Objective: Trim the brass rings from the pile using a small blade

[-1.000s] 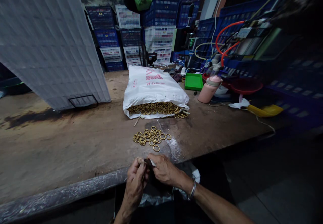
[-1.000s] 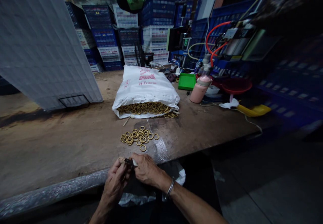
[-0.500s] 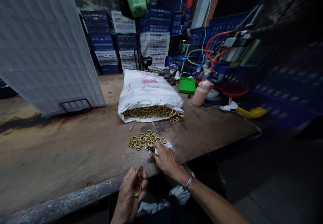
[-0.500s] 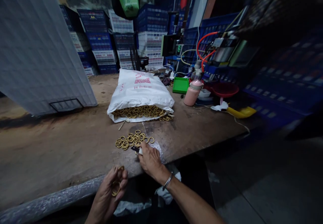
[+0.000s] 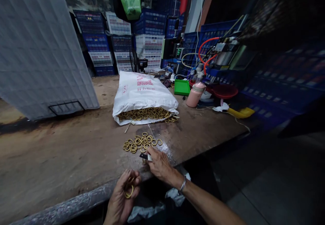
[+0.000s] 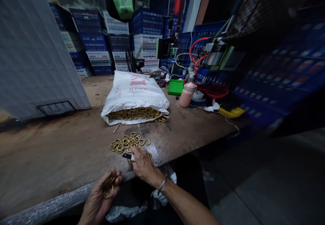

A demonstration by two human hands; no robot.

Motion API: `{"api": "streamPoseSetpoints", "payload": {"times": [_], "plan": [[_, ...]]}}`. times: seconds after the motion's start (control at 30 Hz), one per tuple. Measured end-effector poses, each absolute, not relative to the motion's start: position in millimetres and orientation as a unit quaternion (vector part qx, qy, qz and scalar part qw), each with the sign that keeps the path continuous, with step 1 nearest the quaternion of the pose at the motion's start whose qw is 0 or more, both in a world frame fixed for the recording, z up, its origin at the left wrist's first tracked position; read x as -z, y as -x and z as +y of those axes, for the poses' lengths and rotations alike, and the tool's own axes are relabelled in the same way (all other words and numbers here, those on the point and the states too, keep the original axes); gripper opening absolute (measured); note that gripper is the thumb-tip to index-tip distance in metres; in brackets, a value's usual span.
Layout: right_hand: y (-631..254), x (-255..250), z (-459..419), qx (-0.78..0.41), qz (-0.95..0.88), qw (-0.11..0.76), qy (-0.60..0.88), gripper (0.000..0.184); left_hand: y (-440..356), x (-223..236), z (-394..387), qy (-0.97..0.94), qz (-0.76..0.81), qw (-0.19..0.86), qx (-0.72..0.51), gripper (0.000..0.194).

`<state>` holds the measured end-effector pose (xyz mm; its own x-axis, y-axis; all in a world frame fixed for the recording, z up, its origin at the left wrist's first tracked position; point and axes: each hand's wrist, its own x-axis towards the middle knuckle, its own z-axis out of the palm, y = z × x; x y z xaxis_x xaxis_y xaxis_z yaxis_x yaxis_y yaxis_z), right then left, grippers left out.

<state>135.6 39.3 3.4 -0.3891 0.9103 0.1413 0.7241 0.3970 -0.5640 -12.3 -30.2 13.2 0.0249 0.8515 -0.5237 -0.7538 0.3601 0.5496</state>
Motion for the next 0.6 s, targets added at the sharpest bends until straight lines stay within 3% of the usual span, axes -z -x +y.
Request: {"api": "streamPoseSetpoints", "payload": {"times": [0.23,0.47,0.6], "plan": [[-125.4,-20.7,24.7,-0.297,-0.814,0.274,0.418,0.021,0.0,-14.5,-29.6,-0.177,0.485,0.636,-0.574,0.03],[-118.4,-21.0,22.3,-0.373,-0.779,0.278,0.421,0.004,1.2,-3.9,-28.5,-0.25,0.546,0.592,-0.537,0.031],[-116.2,-24.8,23.9,-0.449,-0.726,0.26,0.452,0.02,-0.3,-7.7,-27.1,-0.33,0.572,0.493,-0.567,0.03]]}}
